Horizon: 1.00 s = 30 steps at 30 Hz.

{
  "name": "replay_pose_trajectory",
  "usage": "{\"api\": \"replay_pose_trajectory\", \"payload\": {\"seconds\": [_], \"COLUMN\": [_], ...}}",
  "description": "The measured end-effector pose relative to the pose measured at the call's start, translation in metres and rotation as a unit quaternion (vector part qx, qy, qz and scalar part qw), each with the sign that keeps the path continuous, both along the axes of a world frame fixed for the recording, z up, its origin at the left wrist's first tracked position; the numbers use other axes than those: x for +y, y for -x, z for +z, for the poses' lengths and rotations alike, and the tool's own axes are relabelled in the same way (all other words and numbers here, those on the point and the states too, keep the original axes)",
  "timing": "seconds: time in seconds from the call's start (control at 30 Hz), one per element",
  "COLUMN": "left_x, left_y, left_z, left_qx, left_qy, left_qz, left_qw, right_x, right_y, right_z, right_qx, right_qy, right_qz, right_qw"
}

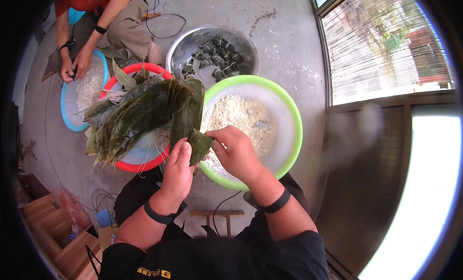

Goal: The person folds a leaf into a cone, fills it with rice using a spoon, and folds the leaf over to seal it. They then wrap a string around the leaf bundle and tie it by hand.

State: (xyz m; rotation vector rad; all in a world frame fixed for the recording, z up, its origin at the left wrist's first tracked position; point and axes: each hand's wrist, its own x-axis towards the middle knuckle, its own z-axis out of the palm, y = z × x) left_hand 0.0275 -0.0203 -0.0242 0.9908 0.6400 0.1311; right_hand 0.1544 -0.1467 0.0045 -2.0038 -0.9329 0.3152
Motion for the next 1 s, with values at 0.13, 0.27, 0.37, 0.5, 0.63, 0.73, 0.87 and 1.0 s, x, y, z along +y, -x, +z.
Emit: {"api": "replay_pose_trajectory", "payload": {"seconds": [0.13, 0.27, 0.37, 0.5, 0.63, 0.73, 0.87, 1.0], "left_x": [0.004, 0.004, 0.006, 0.002, 0.005, 0.006, 0.005, 0.003], "left_y": [-0.002, -0.003, 0.000, -0.004, -0.004, -0.003, -0.005, -0.005], "left_z": [0.004, 0.005, -0.008, 0.006, 0.005, 0.000, 0.010, 0.015], "left_qx": [-0.009, -0.011, 0.011, -0.018, -0.008, -0.009, -0.007, -0.031], "left_qy": [0.012, -0.019, -0.190, -0.225, -0.256, -0.251, -0.241, -0.342], "left_qz": [0.002, -0.003, -0.046, -0.021, -0.045, -0.052, -0.041, -0.087], "left_qw": [1.000, 1.000, 0.981, 0.974, 0.965, 0.967, 0.970, 0.935], "right_x": [0.000, -0.001, 0.001, 0.004, 0.007, 0.005, -0.005, -0.003], "right_y": [-0.002, 0.000, 0.008, 0.013, 0.014, 0.008, -0.005, -0.005], "right_z": [-0.004, -0.004, -0.008, -0.007, -0.004, -0.018, -0.005, 0.009], "right_qx": [0.077, 0.204, 0.330, 0.442, 0.477, 0.288, 0.410, 0.309], "right_qy": [-0.017, -0.024, -0.065, -0.112, -0.128, -0.116, -0.076, -0.046], "right_qz": [0.008, -0.006, -0.030, -0.045, -0.044, 0.001, -0.016, -0.005], "right_qw": [0.997, 0.979, 0.941, 0.889, 0.868, 0.951, 0.909, 0.950]}}
